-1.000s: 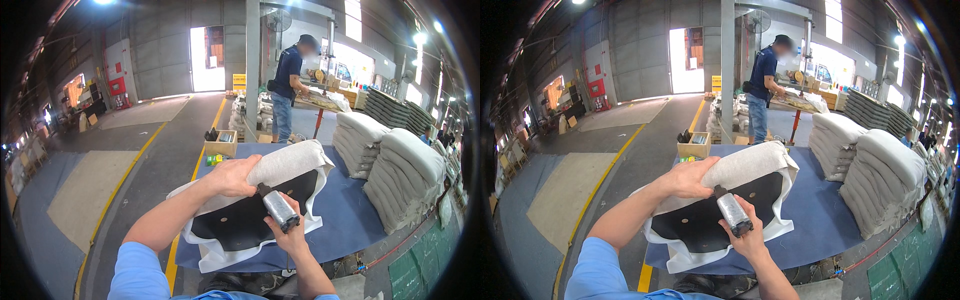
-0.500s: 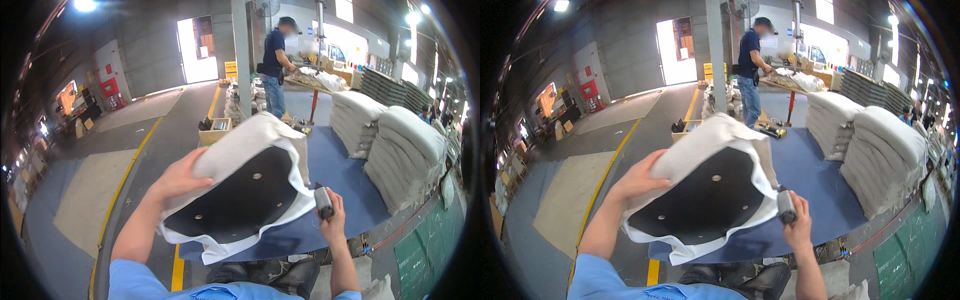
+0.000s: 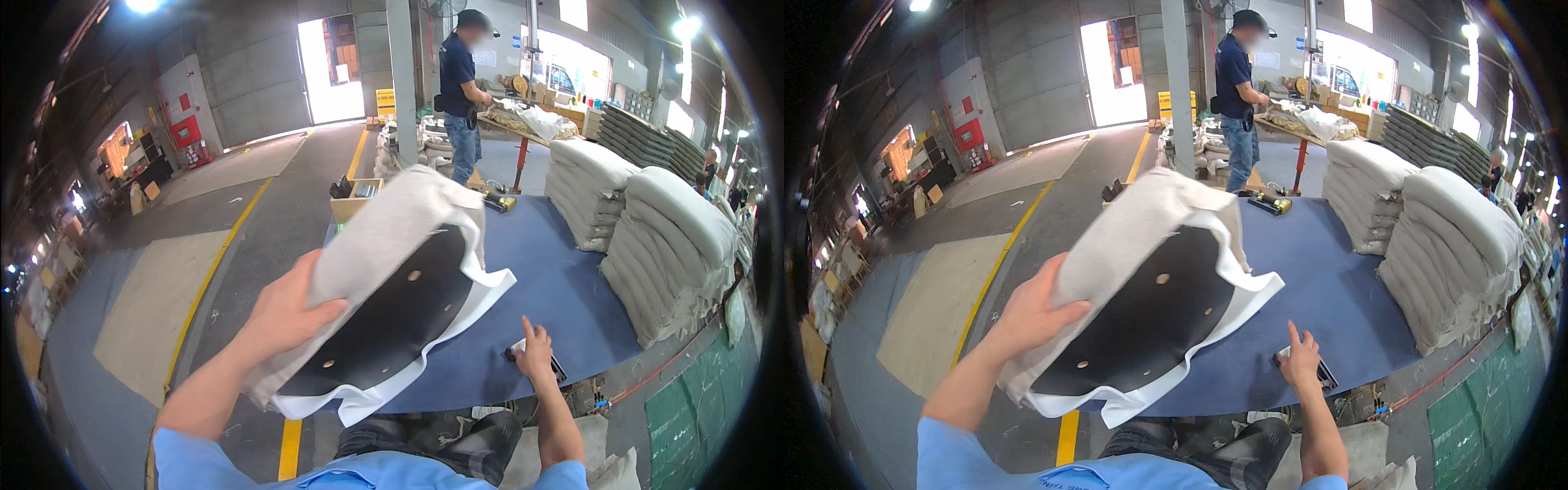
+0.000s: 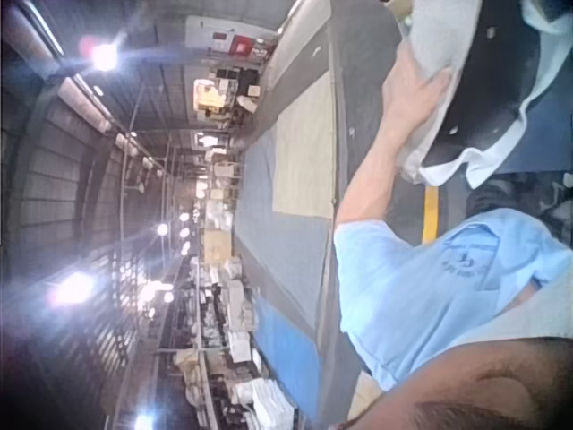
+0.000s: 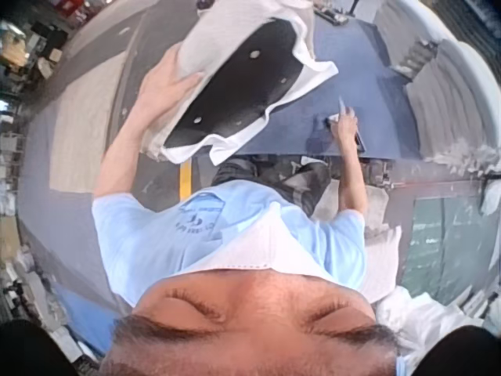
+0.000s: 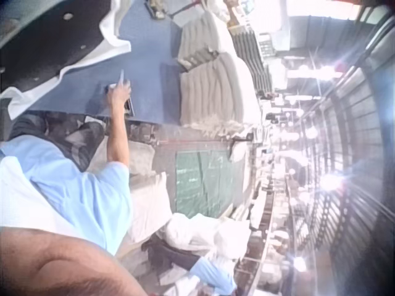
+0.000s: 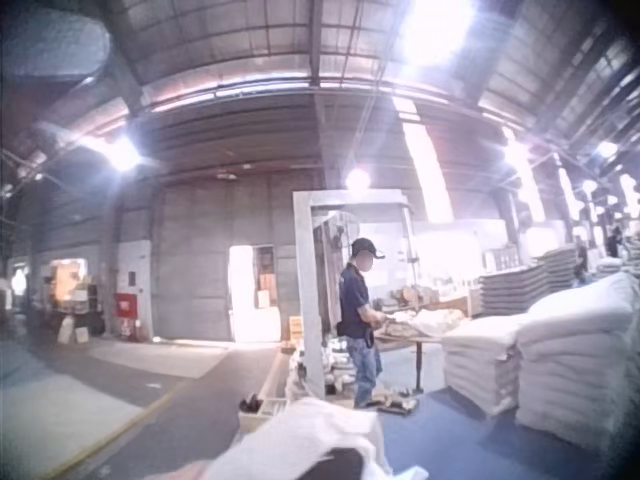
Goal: The person wraps a white fabric cover around a black cushion base, folds the edges, and secures them with a staple gun. The person repeatedly flips and adjusts the cushion, then stacks the finished unit with others on the table.
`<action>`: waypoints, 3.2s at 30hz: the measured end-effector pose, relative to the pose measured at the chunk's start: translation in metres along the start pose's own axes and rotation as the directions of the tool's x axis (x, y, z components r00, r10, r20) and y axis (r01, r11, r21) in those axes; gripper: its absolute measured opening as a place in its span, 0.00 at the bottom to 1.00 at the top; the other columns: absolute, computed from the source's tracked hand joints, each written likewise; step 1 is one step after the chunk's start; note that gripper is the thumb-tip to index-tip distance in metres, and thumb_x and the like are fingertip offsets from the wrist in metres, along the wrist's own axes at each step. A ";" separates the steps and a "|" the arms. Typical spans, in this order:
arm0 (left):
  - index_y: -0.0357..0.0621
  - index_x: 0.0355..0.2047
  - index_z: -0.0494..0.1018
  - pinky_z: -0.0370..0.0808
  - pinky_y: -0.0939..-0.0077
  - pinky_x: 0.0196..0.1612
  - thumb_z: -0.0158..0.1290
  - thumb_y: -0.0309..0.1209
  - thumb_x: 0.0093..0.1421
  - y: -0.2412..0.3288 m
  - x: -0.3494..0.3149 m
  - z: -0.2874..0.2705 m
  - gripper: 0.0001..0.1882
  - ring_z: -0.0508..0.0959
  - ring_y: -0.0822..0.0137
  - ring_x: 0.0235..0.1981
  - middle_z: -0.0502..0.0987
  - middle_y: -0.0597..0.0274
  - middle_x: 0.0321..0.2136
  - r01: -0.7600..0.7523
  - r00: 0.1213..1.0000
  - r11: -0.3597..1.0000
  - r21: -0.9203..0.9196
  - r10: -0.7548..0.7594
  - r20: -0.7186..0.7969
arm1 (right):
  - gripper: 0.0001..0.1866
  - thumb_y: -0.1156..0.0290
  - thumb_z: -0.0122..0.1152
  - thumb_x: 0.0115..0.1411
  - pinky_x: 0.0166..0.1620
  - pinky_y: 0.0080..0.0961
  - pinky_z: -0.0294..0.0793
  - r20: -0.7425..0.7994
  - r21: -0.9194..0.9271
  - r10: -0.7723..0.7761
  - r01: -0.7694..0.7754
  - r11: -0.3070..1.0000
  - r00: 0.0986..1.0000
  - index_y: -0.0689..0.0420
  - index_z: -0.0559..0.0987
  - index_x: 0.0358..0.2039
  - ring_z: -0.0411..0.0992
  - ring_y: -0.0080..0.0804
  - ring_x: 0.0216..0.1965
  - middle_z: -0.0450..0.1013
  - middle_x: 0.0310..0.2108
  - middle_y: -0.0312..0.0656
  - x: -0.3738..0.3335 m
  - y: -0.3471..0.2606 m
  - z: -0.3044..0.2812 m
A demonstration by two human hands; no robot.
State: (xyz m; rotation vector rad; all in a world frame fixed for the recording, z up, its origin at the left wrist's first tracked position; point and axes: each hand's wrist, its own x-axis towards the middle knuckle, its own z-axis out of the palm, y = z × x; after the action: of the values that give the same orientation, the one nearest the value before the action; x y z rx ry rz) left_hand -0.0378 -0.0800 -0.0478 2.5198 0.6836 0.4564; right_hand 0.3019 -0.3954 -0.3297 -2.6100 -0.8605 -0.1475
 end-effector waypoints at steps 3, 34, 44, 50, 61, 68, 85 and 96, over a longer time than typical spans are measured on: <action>0.41 0.73 0.52 0.70 0.52 0.65 0.60 0.50 0.64 0.026 0.021 0.003 0.46 0.75 0.41 0.62 0.72 0.35 0.62 -0.182 0.964 0.978 0.104 0.156 0.217 | 0.45 0.67 0.68 0.65 0.52 0.40 0.80 0.083 0.837 -0.108 -0.011 0.547 0.991 0.49 0.54 0.78 0.74 0.45 0.57 0.66 0.66 0.54 -0.008 -0.091 -0.066; 0.20 0.58 0.72 0.81 0.65 0.53 0.71 0.49 0.56 -0.171 0.042 0.214 0.45 0.84 0.51 0.50 0.80 0.35 0.51 0.618 0.780 0.536 -0.574 -0.332 0.530 | 0.44 0.63 0.70 0.58 0.62 0.36 0.71 0.128 0.922 0.243 -0.206 0.329 0.962 0.59 0.62 0.72 0.72 0.42 0.59 0.71 0.60 0.49 -0.061 -0.012 -0.090; 0.25 0.64 0.66 0.77 0.65 0.56 0.71 0.44 0.57 -0.252 0.002 0.126 0.45 0.80 0.56 0.53 0.78 0.41 0.55 0.580 0.752 0.397 -0.711 -0.597 0.280 | 0.41 0.65 0.67 0.65 0.60 0.33 0.73 0.341 0.780 0.024 -0.297 0.551 0.940 0.57 0.60 0.75 0.73 0.37 0.59 0.71 0.62 0.55 0.111 -0.132 0.008; 0.30 0.68 0.63 0.73 0.61 0.62 0.71 0.39 0.57 -0.340 -0.012 0.205 0.45 0.76 0.54 0.59 0.75 0.45 0.60 0.728 0.591 0.173 -0.664 -0.649 0.479 | 0.53 0.46 0.72 0.56 0.69 0.59 0.57 0.381 0.079 -0.274 0.264 0.961 0.883 0.53 0.59 0.75 0.54 0.64 0.73 0.54 0.72 0.67 0.098 -0.156 0.119; 0.34 0.67 0.64 0.71 0.61 0.63 0.70 0.41 0.60 -0.367 -0.030 0.197 0.41 0.75 0.58 0.60 0.77 0.51 0.58 0.742 0.524 -0.100 -0.663 -0.529 0.667 | 0.56 0.42 0.76 0.48 0.71 0.78 0.34 0.572 0.382 -0.766 0.731 0.565 0.293 0.32 0.59 0.76 0.36 0.69 0.78 0.42 0.78 0.56 -0.042 -0.323 0.144; 0.42 0.55 0.74 0.77 0.73 0.41 0.65 0.41 0.65 -0.371 -0.081 0.166 0.24 0.77 0.72 0.34 0.79 0.63 0.40 0.812 0.438 0.082 -0.578 -0.740 0.511 | 0.57 0.55 0.79 0.46 0.70 0.76 0.45 0.520 0.381 -0.808 0.770 0.511 0.278 0.30 0.58 0.76 0.40 0.65 0.77 0.45 0.78 0.51 -0.052 -0.351 0.153; 0.39 0.43 0.77 0.73 0.72 0.32 0.66 0.43 0.63 -0.290 -0.228 0.206 0.21 0.76 0.69 0.31 0.78 0.63 0.33 0.637 0.501 0.204 -0.743 -0.842 0.198 | 0.54 0.46 0.80 0.45 0.72 0.65 0.49 0.269 0.320 -0.877 0.822 0.471 0.398 0.38 0.66 0.72 0.51 0.56 0.76 0.56 0.74 0.48 -0.079 -0.338 0.154; 0.42 0.37 0.78 0.74 0.72 0.32 0.67 0.33 0.60 -0.344 -0.226 0.198 0.11 0.77 0.72 0.29 0.77 0.67 0.28 0.778 0.504 0.092 -0.622 -0.681 0.531 | 0.40 0.45 0.67 0.61 0.71 0.69 0.48 0.274 0.618 -0.908 0.666 0.419 0.317 0.40 0.68 0.71 0.51 0.50 0.76 0.57 0.74 0.48 -0.089 -0.313 0.133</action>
State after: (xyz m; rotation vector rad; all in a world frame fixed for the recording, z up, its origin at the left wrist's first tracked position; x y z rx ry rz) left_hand -0.2688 -0.0147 -0.4362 1.0114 1.2301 0.1525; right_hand 0.0423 -0.1610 -0.3687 -1.5356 -2.1457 0.5648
